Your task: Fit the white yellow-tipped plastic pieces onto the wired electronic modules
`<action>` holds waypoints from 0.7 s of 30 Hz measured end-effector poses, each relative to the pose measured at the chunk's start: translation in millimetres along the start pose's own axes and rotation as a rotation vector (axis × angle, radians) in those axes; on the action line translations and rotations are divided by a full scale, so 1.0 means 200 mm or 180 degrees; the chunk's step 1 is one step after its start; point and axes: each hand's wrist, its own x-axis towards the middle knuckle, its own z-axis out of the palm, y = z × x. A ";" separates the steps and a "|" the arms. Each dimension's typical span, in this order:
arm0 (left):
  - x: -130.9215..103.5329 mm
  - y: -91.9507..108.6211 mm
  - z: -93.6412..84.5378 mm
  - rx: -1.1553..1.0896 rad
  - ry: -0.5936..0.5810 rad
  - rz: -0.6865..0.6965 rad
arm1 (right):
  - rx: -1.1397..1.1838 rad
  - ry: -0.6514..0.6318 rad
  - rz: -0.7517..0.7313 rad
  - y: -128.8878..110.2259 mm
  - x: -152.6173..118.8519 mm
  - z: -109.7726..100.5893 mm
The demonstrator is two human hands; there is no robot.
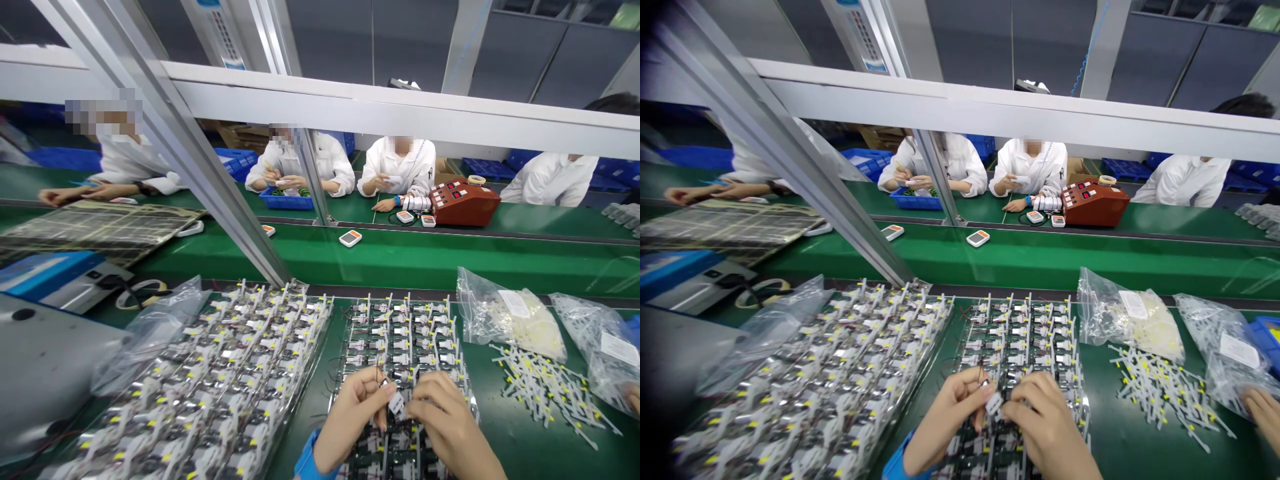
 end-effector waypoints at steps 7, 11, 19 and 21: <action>0.01 -0.05 0.00 0.0010 0.0032 0.0035 | -0.0278 0.0071 0.0030 0.00 -0.01 0.03; 0.00 -0.04 -0.02 -0.0198 0.0202 0.0157 | -0.0258 0.0557 0.0314 0.02 -0.04 0.06; 0.00 -0.05 0.00 -0.0281 0.0312 0.0358 | 0.1033 0.0339 0.1224 -0.01 -0.02 0.08; 0.01 -0.06 0.01 -0.0296 0.0274 0.0375 | 0.1219 0.0295 0.1335 -0.02 -0.01 0.10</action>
